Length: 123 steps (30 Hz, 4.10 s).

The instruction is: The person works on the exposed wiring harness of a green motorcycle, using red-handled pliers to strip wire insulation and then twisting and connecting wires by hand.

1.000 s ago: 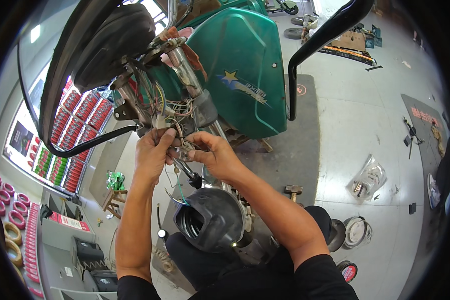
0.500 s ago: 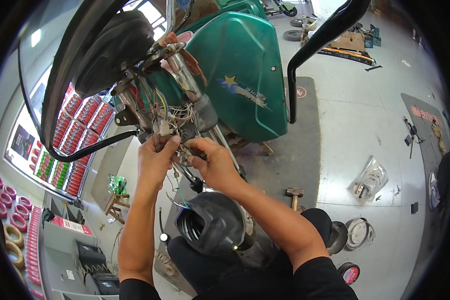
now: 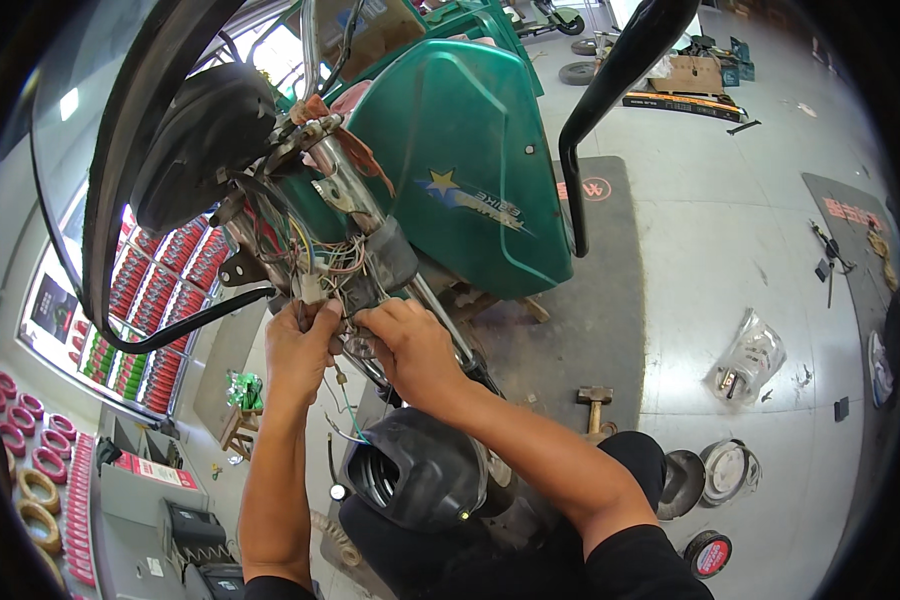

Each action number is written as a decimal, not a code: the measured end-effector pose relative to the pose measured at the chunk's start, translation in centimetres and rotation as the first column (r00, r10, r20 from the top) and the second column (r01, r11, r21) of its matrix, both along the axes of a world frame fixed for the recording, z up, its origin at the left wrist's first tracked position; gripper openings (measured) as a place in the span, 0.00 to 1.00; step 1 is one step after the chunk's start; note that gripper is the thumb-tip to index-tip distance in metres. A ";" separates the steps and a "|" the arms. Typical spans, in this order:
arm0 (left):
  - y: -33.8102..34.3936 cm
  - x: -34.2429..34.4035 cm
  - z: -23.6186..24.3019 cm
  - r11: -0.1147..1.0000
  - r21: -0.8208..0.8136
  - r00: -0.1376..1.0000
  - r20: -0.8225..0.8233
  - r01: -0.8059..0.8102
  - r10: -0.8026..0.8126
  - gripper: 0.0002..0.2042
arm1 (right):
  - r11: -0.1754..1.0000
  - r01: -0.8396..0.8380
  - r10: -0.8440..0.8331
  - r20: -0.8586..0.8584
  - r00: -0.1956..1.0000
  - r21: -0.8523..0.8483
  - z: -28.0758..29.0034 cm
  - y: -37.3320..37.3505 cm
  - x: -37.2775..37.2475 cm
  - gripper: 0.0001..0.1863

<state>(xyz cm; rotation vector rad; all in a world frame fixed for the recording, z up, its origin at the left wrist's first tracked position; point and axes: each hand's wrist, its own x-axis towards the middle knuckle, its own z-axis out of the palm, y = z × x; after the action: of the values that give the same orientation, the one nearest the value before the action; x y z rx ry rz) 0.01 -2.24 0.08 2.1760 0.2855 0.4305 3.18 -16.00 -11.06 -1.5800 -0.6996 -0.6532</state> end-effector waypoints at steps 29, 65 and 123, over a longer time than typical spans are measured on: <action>0.9 0.4 0.2 0.996 -0.071 0.998 0.020 0.052 -0.051 0.15 | 0.990 0.094 -0.087 0.062 0.994 -0.110 0.5 -1.2 1.2 0.17; 4.1 -5.5 2.5 0.878 -0.427 0.896 -0.270 0.216 -0.352 0.10 | 0.987 -0.129 0.151 -0.293 0.944 0.093 1.5 -2.1 -0.1 0.16; 5.1 -13.9 -1.2 0.870 -0.037 0.856 -0.166 0.491 -0.490 0.08 | 0.954 -0.278 0.295 -0.518 0.803 0.111 6.1 -3.0 -11.5 0.11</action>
<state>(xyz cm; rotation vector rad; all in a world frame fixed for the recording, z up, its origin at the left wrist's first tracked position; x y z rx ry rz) -13.85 2.82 -1.10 2.1941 -0.1870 -0.0462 -8.32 -19.03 -4.97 -1.4897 -0.4875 0.0146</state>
